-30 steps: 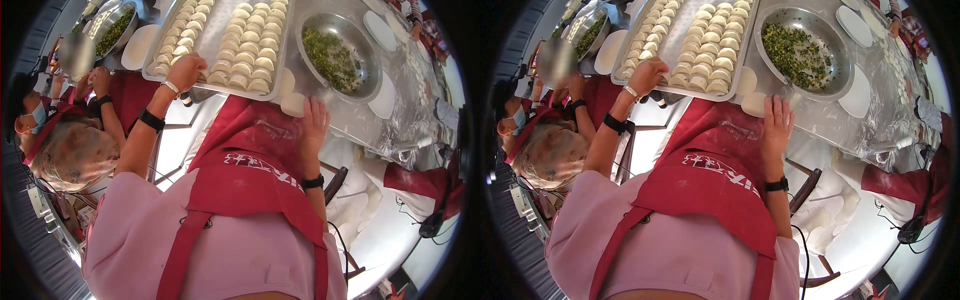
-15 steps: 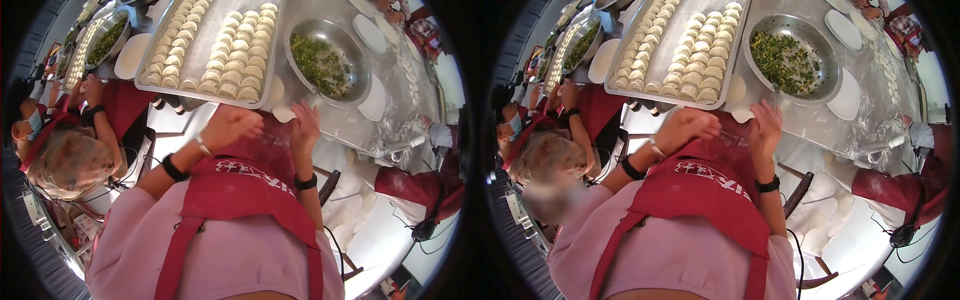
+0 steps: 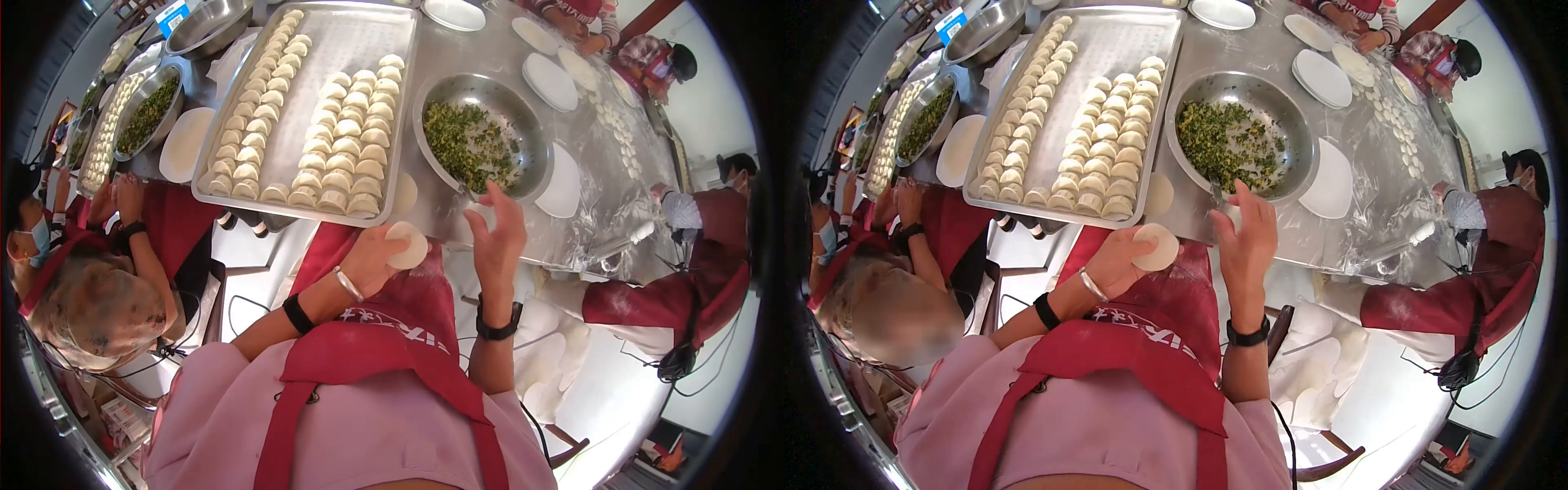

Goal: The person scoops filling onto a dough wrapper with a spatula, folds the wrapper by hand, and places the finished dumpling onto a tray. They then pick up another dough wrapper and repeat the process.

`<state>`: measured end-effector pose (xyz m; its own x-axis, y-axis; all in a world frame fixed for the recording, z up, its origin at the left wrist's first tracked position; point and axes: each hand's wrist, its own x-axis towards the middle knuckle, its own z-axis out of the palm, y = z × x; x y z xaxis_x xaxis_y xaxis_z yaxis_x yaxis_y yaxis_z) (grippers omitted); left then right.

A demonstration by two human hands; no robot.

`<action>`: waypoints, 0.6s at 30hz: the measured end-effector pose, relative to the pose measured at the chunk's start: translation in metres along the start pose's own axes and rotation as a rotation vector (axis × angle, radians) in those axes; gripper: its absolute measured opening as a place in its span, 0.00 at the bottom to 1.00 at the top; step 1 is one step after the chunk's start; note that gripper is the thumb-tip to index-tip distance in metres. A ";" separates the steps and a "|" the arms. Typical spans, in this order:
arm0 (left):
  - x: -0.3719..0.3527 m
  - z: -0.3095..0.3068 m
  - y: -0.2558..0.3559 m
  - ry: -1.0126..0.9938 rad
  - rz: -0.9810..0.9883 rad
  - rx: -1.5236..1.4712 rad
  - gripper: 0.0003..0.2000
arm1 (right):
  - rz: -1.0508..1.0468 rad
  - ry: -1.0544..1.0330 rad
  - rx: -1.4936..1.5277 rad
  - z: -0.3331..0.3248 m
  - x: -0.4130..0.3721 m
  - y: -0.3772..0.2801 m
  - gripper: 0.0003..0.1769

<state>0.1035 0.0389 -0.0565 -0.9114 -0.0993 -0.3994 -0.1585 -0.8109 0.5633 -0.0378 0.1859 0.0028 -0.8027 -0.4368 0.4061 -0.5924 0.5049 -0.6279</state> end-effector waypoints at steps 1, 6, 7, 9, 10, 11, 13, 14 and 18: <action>-0.001 0.002 0.002 0.006 -0.010 0.025 0.16 | -0.082 0.063 -0.013 0.011 0.007 0.004 0.12; -0.009 0.014 0.017 0.019 -0.008 0.022 0.13 | -0.149 -0.057 0.057 0.029 0.030 0.021 0.08; -0.009 0.014 0.022 0.016 -0.008 0.014 0.13 | -0.149 -0.051 0.076 0.029 0.036 0.023 0.08; -0.007 0.016 0.030 0.006 -0.014 -0.002 0.13 | -0.125 -0.015 0.086 0.028 0.047 0.031 0.07; -0.005 0.018 0.034 0.002 0.003 -0.013 0.13 | -0.100 0.012 0.076 0.026 0.053 0.037 0.07; -0.003 0.021 0.039 -0.002 0.019 -0.024 0.13 | -0.075 0.040 0.067 0.023 0.059 0.041 0.07; 0.007 0.018 0.048 -0.018 0.120 0.116 0.15 | 0.185 0.100 0.189 0.010 0.076 0.041 0.10; 0.014 0.011 0.051 -0.029 0.201 0.264 0.16 | 0.316 0.127 0.250 0.004 0.085 0.042 0.11; 0.040 0.021 0.076 -0.081 0.206 -0.118 0.16 | 0.408 0.240 0.311 0.014 0.118 0.100 0.15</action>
<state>0.0470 -0.0146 -0.0139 -0.9480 -0.2272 -0.2230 0.0751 -0.8402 0.5370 -0.1904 0.1746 -0.0209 -0.9770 -0.0525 0.2066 -0.2120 0.3386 -0.9167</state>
